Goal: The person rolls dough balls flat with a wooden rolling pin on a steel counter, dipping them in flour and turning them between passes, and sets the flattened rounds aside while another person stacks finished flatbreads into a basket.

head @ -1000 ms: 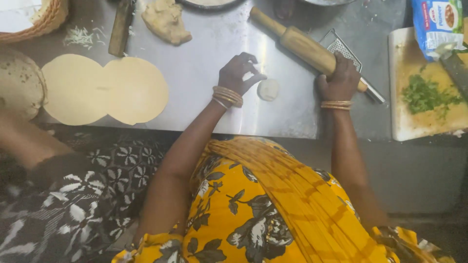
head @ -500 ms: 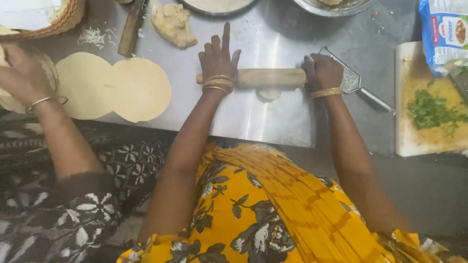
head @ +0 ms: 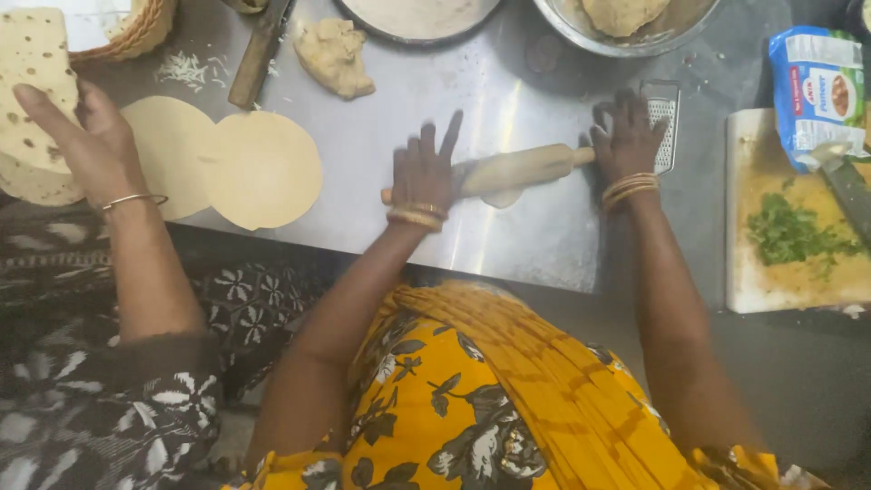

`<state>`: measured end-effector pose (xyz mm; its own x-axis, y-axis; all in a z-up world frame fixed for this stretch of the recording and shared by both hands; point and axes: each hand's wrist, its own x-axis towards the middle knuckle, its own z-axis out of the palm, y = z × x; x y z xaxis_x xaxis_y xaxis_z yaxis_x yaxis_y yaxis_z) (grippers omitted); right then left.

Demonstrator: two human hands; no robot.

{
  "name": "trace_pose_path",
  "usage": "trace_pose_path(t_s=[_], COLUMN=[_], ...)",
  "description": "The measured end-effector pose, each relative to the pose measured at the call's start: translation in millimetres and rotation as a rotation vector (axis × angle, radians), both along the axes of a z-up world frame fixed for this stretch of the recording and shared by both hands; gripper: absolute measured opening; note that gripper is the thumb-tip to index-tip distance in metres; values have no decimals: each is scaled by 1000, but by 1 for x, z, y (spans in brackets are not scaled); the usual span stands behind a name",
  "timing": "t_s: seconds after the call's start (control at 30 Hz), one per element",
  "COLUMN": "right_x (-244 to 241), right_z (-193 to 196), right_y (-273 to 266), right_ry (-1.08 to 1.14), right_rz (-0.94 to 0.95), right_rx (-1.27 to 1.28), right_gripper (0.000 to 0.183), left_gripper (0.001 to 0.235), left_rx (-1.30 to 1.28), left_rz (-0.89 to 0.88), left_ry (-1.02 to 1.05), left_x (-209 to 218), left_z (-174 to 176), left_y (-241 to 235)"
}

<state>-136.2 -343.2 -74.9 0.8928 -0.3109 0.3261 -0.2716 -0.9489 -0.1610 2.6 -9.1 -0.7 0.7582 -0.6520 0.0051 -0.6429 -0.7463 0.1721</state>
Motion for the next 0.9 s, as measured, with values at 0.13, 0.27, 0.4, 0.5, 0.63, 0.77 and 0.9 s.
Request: trace_pose_path(t_s=[0.13, 0.27, 0.4, 0.5, 0.63, 0.77, 0.9], right_x=[0, 27, 7, -29, -29, -19, -47], right_z=[70, 80, 95, 138, 74, 43, 25], right_y=[51, 114, 121, 121, 98, 76, 73], right_ry=[-80, 162, 590, 445, 129, 71, -61], right_rz=[12, 359, 158, -103, -11, -236, -8], right_rx=[-220, 398, 448, 693, 134, 269, 136], right_gripper=[46, 30, 20, 27, 37, 45, 37], left_gripper=[57, 57, 35, 71, 51, 61, 78], left_rx=[-159, -137, -58, -197, -71, -100, 204], left_rz=[-180, -293, -349, -171, 48, 35, -24], left_ry=[60, 101, 16, 103, 249, 119, 358], left_x=[-52, -78, -87, -59, 22, 36, -30], left_z=[-54, -32, -56, -25, -40, 5, 8], left_y=[38, 55, 64, 50, 1, -17, 21])
